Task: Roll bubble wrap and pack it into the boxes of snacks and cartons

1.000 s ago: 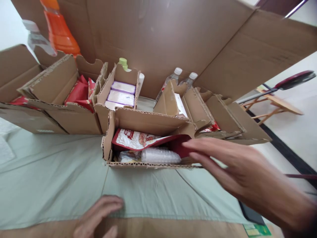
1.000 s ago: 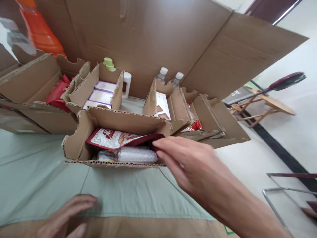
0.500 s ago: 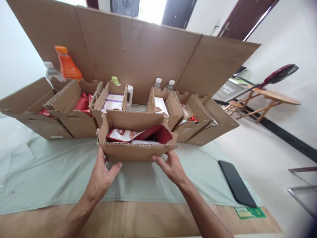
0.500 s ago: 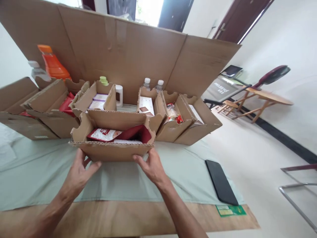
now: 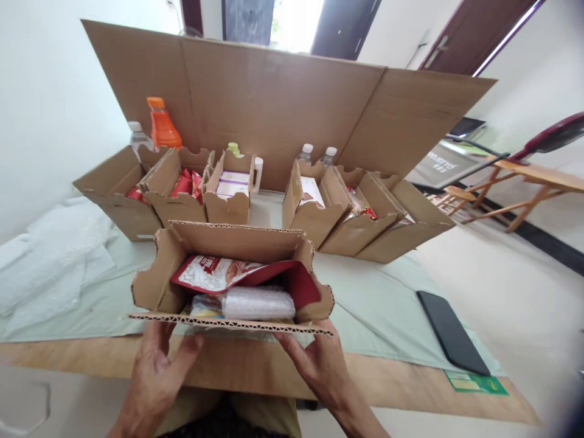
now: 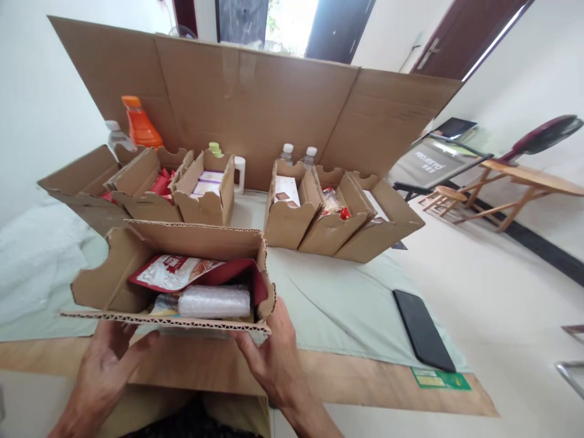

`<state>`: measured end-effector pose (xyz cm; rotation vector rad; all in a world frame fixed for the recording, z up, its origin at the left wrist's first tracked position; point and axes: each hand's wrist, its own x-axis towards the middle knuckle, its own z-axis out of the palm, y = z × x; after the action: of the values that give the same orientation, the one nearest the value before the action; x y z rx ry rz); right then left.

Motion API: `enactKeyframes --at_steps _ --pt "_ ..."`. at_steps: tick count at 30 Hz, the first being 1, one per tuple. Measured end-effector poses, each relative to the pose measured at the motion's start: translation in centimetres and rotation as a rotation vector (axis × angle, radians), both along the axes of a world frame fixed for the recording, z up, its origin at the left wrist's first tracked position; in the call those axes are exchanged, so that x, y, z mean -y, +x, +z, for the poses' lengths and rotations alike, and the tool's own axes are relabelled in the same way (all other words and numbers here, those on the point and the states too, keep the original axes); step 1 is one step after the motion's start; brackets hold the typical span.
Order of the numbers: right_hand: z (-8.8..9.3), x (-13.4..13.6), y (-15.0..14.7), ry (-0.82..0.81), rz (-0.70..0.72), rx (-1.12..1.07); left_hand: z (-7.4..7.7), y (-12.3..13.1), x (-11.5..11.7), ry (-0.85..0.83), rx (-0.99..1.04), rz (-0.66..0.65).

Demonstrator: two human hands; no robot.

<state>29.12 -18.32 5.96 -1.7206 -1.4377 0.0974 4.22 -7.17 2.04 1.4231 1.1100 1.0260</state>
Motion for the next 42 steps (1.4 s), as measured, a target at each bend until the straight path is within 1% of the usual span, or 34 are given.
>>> enactKeyframes --at_steps 1,3,5,7,9,11,12,14,16,17,19,22,25,30,34,39,42 --pt "-0.2 -0.2 -0.2 0.017 0.003 0.010 0.2 0.1 -0.4 0.018 0.019 0.007" --pt "-1.1 0.9 0.1 0.016 -0.056 0.021 0.2 1.2 -0.6 0.031 0.022 -0.013" --pt "-2.2 3.0 1.0 -0.024 -0.176 0.024 0.4 3.2 -0.4 0.036 -0.002 -0.081" --pt "-3.2 4.8 2.1 -0.081 -0.304 0.008 0.8 5.7 -0.9 0.062 -0.019 -0.174" --pt "-3.8 5.3 2.9 -0.082 -0.404 -0.032 1.6 8.3 -2.5 0.118 -0.007 -0.258" --pt "-4.0 4.6 3.2 -0.033 -0.462 -0.088 2.3 10.5 -4.8 0.174 -0.002 -0.330" --pt "-4.0 4.1 3.2 -0.008 -0.463 -0.118 2.7 11.4 -6.2 0.200 -0.010 -0.356" --pt "-4.1 3.1 2.8 -0.007 -0.412 -0.174 3.1 12.7 -8.5 0.235 -0.034 -0.387" --pt "-4.4 2.6 2.1 -0.035 -0.347 -0.198 3.0 13.3 -9.9 0.254 -0.065 -0.393" --pt "-4.7 2.6 1.7 -0.048 -0.336 -0.200 2.8 13.5 -10.2 0.263 -0.084 -0.388" --pt "-5.6 3.0 0.7 -0.058 -0.350 -0.197 2.0 13.7 -10.0 0.281 -0.120 -0.373" --pt "-6.7 3.4 -0.7 -0.063 -0.387 -0.208 0.4 14.1 -8.9 0.305 -0.142 -0.373" --pt "-7.2 3.3 -1.8 -0.055 -0.396 -0.200 -0.7 14.7 -8.4 0.333 -0.134 -0.389" --pt "-7.5 2.5 -2.5 0.018 -0.368 -0.165 -1.2 15.7 -9.4 0.376 -0.097 -0.401" --pt "-7.7 2.1 -3.0 0.017 -0.320 -0.100 -1.7 16.0 -9.9 0.366 -0.040 -0.392" --pt "-6.9 1.2 -4.4 -0.019 -0.191 -0.097 -2.5 15.7 -10.5 0.329 0.064 -0.409" --pt "-6.4 0.3 -5.4 -0.020 -0.140 -0.113 -2.5 15.5 -11.0 0.327 0.111 -0.414"
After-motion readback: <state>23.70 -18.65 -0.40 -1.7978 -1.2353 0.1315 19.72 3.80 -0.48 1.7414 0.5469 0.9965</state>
